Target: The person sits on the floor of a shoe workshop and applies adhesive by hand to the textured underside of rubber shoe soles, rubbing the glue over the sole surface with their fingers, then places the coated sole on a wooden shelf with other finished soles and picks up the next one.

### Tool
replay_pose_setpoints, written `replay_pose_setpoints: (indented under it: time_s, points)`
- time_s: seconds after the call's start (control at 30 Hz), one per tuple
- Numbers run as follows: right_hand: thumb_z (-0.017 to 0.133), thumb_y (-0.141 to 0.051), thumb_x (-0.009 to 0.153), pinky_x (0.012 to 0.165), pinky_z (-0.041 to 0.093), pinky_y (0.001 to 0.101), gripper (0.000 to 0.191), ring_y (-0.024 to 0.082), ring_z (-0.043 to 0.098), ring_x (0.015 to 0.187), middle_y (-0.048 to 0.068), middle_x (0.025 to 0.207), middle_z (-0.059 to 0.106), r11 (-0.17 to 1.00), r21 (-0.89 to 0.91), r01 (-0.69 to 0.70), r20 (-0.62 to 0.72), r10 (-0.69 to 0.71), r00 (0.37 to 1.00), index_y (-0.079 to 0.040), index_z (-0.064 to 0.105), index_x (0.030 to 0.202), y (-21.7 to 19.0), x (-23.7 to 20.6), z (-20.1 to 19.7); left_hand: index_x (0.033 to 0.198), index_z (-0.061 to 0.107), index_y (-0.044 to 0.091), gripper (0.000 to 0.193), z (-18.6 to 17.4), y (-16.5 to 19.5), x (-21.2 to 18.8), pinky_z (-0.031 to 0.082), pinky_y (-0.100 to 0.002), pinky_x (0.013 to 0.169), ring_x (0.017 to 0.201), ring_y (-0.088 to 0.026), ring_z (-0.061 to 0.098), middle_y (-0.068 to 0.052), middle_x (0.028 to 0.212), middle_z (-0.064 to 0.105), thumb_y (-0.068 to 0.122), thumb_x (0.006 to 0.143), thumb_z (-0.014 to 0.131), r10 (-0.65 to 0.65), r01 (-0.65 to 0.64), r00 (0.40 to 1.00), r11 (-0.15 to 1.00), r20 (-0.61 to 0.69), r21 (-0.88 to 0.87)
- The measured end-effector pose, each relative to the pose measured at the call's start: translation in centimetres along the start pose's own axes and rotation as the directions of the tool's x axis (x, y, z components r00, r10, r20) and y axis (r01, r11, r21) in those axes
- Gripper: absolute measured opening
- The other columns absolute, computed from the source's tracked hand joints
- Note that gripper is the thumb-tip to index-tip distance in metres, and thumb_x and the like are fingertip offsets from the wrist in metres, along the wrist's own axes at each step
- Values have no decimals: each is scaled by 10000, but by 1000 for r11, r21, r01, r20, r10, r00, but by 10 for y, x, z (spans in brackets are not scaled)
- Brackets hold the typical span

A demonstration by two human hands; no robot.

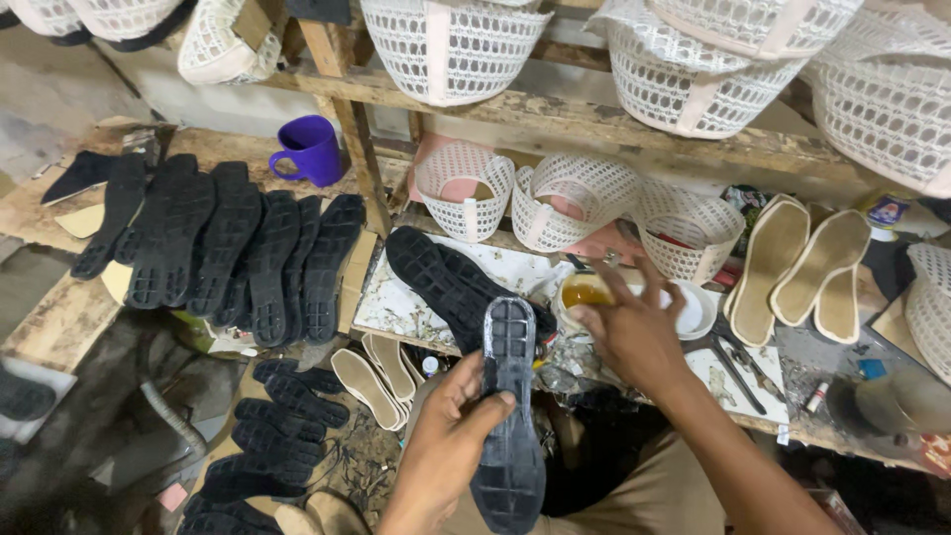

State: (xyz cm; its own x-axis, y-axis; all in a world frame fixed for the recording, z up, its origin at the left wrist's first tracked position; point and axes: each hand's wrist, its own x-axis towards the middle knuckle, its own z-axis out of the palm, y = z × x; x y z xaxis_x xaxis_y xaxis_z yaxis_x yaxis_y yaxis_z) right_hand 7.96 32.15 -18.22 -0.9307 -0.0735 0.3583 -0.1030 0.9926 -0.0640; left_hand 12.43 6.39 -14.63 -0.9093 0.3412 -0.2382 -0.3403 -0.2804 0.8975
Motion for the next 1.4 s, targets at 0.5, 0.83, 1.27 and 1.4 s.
replay_pose_setpoints:
  time_s: [0.5, 0.83, 1.27, 1.4]
  points:
    - [700, -72, 890, 1064, 361, 420, 479, 294, 426, 1201, 69, 1362, 574, 806, 505, 310, -154, -269, 951, -326, 729, 1295, -27, -35, -60, 1395, 568, -6, 512, 5, 7, 11, 521, -221, 822, 926, -63, 655, -62, 1107, 745, -48, 885, 589, -91, 99, 987, 993, 132, -57]
    - [659, 48, 809, 1033, 356, 422, 646, 297, 438, 1151, 18, 1276, 603, 824, 465, 324, -174, -274, 946, -373, 694, 1299, -34, -41, -55, 1380, 590, -14, 500, 2, 8, 9, 521, -234, 813, 901, -67, 653, -62, 1078, 753, -43, 881, 600, -13, 19, 994, 998, 110, -56]
    - [657, -159, 949, 984, 365, 346, 601, 178, 555, 1006, 27, 1037, 640, 621, 779, -82, 164, -76, 983, -150, 499, 1529, -46, -48, -67, 1323, 573, 33, 455, 11, 9, 8, 550, -253, 852, 941, -90, 691, -77, 1083, 762, -48, 878, 632, -2, 8, 995, 998, 99, -57]
    - [610, -7, 848, 1007, 329, 389, 637, 210, 534, 1155, 61, 1179, 611, 820, 530, 217, -60, -219, 974, -267, 638, 1428, -37, -40, -66, 1385, 549, 54, 531, 10, 7, 5, 562, -251, 849, 935, -84, 687, -65, 1104, 757, -61, 873, 634, -50, 54, 989, 998, 138, -24]
